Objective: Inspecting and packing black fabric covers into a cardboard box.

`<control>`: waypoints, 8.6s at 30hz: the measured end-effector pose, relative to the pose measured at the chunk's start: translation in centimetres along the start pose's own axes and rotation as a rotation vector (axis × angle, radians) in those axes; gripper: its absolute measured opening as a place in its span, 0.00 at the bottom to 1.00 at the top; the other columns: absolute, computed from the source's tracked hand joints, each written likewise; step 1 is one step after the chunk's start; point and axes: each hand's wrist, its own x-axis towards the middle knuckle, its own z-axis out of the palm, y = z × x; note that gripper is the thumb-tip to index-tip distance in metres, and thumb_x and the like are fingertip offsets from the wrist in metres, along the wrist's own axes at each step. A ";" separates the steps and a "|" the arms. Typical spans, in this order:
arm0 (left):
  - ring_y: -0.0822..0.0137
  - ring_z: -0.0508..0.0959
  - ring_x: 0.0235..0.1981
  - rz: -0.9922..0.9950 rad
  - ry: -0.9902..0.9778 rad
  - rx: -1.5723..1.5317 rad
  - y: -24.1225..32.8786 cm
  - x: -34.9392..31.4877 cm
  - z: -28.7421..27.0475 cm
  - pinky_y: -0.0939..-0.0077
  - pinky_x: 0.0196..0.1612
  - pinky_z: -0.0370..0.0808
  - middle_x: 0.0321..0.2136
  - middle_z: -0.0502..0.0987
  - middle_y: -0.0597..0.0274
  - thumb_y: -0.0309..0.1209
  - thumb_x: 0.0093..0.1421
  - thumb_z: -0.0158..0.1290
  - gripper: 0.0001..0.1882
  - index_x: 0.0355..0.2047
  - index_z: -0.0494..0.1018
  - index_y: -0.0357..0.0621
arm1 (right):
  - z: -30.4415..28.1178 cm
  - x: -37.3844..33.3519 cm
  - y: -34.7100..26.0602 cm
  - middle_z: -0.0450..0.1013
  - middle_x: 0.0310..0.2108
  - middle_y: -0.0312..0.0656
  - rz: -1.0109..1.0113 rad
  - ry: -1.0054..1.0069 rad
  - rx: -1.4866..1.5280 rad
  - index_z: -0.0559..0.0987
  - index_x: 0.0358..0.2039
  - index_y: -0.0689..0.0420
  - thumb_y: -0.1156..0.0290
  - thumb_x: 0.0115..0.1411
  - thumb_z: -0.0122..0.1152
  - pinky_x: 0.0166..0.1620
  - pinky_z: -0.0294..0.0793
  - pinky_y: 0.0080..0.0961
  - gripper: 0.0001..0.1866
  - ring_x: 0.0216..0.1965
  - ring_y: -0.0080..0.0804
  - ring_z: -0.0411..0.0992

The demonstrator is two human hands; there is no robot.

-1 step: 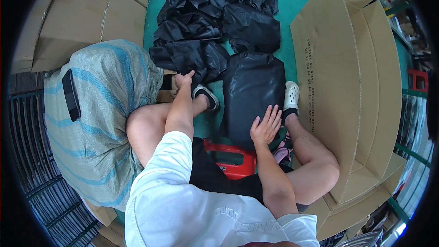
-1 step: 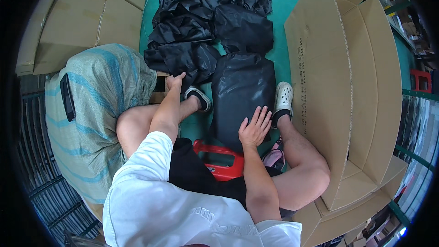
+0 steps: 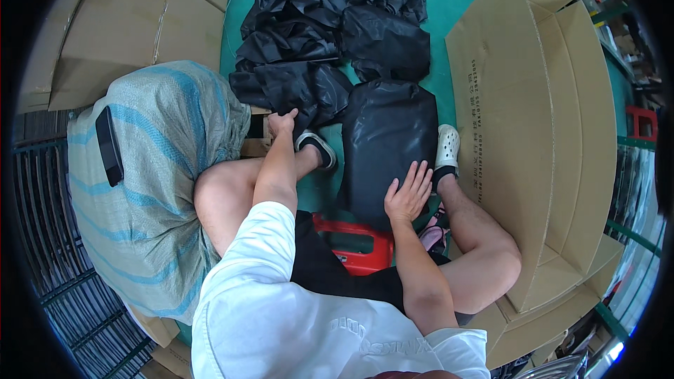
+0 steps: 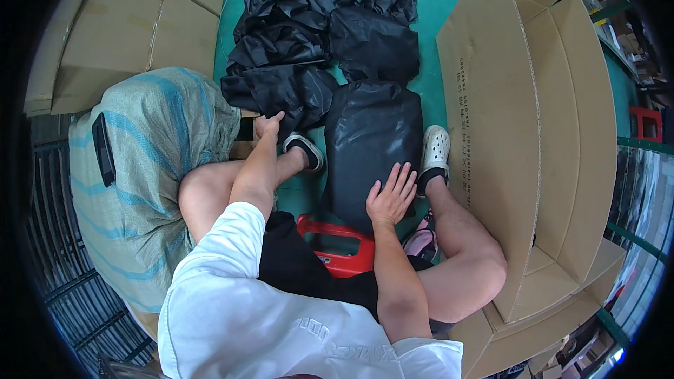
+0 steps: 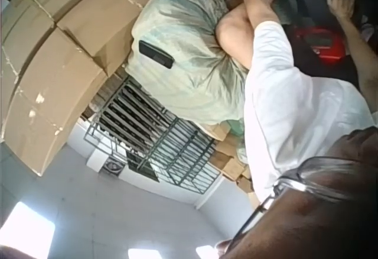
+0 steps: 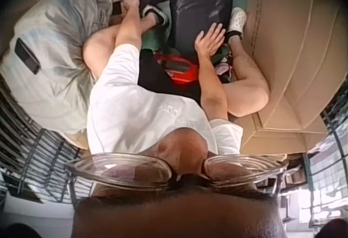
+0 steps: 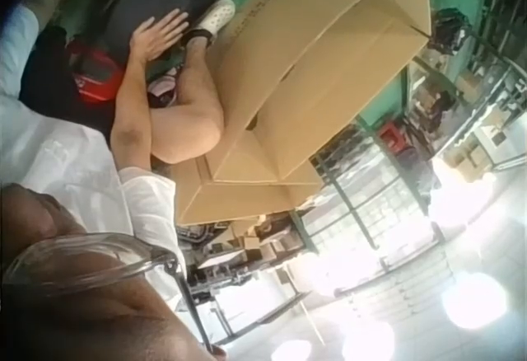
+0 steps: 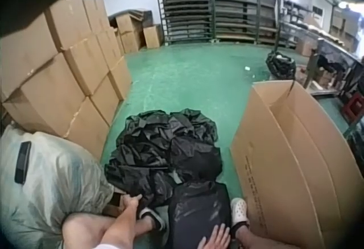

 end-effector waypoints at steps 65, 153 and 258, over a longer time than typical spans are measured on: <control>0.78 0.76 0.32 0.755 -0.816 -1.307 21.7 -24.1 -17.9 0.77 0.45 0.73 0.27 0.81 0.65 0.38 0.64 0.56 0.16 0.29 0.82 0.36 | -18.6 19.2 -14.0 0.73 0.32 0.37 -0.010 -0.057 1.429 0.76 0.42 0.65 0.69 0.70 0.43 0.42 0.67 0.23 0.14 0.36 0.22 0.67; 0.60 0.78 0.46 0.056 -1.576 -0.933 20.4 -23.9 -24.1 0.64 0.53 0.74 0.48 0.78 0.49 0.52 0.69 0.41 0.31 0.52 0.72 0.35 | -24.8 17.8 -8.2 0.75 0.48 0.53 0.085 -0.558 2.229 0.73 0.51 0.66 0.72 0.61 0.55 0.54 0.75 0.42 0.18 0.48 0.46 0.76; 0.69 0.79 0.34 0.228 -1.038 -0.719 15.1 -11.4 2.3 0.76 0.41 0.74 0.32 0.81 0.61 0.35 0.64 0.54 0.11 0.35 0.78 0.38 | -0.1 26.6 5.8 0.78 0.27 0.36 0.102 -0.170 1.048 0.80 0.33 0.62 0.71 0.61 0.62 0.37 0.70 0.21 0.07 0.30 0.20 0.72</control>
